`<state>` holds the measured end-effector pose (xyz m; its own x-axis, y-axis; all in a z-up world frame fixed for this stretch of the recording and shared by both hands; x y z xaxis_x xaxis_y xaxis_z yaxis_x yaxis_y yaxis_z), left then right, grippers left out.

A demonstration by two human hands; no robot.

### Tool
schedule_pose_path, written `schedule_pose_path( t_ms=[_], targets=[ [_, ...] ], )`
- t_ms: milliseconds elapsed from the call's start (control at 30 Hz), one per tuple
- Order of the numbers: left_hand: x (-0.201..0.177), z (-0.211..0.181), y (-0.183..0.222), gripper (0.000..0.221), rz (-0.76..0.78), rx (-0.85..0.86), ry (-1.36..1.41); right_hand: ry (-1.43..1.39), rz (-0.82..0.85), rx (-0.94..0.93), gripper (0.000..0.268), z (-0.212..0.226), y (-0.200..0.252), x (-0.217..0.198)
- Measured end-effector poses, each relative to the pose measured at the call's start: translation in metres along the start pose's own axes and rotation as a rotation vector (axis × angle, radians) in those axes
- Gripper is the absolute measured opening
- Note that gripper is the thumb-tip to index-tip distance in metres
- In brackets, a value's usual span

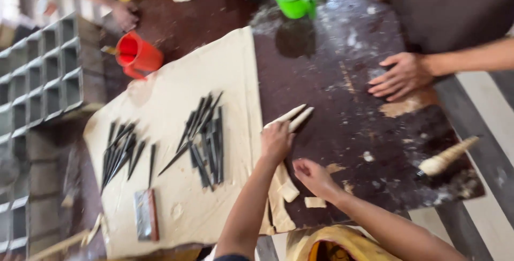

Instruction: The recorder is rolling strips of dough around metal cone molds to make cream horn or cornetto-style pastries in a bakery setting.

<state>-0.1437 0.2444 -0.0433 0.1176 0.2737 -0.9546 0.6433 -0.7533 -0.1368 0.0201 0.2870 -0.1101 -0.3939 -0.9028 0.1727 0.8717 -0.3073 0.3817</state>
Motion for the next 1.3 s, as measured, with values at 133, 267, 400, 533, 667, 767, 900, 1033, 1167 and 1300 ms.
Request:
schedule_pose_path(
  t_ms=[133, 267, 400, 533, 667, 767, 900, 1033, 1167, 1300],
  targets=[
    [-0.014, 0.014, 0.021, 0.038, -0.099, -0.083, 0.041, 0.587, 0.306, -0.099, 0.036, 0.004, 0.034, 0.032],
    [-0.04, 0.094, 0.064, 0.029, -0.324, -0.322, 0.134, 0.906, 0.387, -0.447, 0.04, -0.014, 0.038, 0.055],
    [-0.067, 0.188, 0.126, 0.031, -0.242, -0.51, 0.031, 0.991, 0.236, -0.378, 0.025, 0.002, 0.038, 0.058],
    [-0.052, 0.203, 0.167, 0.031, -0.124, -0.478, 0.061, 0.907, 0.108, -0.188, 0.047, 0.006, 0.049, 0.063],
    [-0.03, 0.193, 0.178, 0.034, -0.085, -0.424, -0.044, 1.043, 0.013, -0.372, 0.021, 0.018, 0.06, 0.071],
    [-0.041, 0.179, 0.173, 0.04, -0.094, -0.431, -0.105, 0.89, -0.025, -0.438, 0.022, 0.033, 0.054, 0.076],
    [-0.043, 0.174, 0.177, 0.044, -0.003, -0.427, -0.178, -0.178, 0.01, -0.154, 0.043, 0.053, 0.029, 0.087],
    [-0.031, 0.188, 0.185, 0.044, -0.022, -0.397, -0.088, -0.255, 0.104, -0.26, 0.027, 0.041, 0.009, 0.104],
    [-0.012, 0.195, 0.221, 0.04, -0.204, -0.487, 0.414, -0.221, 0.027, -0.25, 0.028, 0.033, 0.015, 0.106],
    [0.003, 0.163, 0.269, 0.02, -0.082, -0.718, 0.971, -0.163, 0.314, 0.305, 0.023, 0.016, 0.061, 0.123]
  ],
)
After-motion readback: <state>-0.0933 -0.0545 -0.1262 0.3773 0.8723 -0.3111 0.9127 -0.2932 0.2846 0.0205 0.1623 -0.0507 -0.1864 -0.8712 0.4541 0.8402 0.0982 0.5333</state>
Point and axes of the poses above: each hand's wrist, its own y-axis away from the middle knuckle, its own x-axis out of the palm, z = x × y, the point moved 5 cm from there along -y, towards the middle knuckle, and after that the axes turned 2 degrees about -y, right-handed, at the moved point
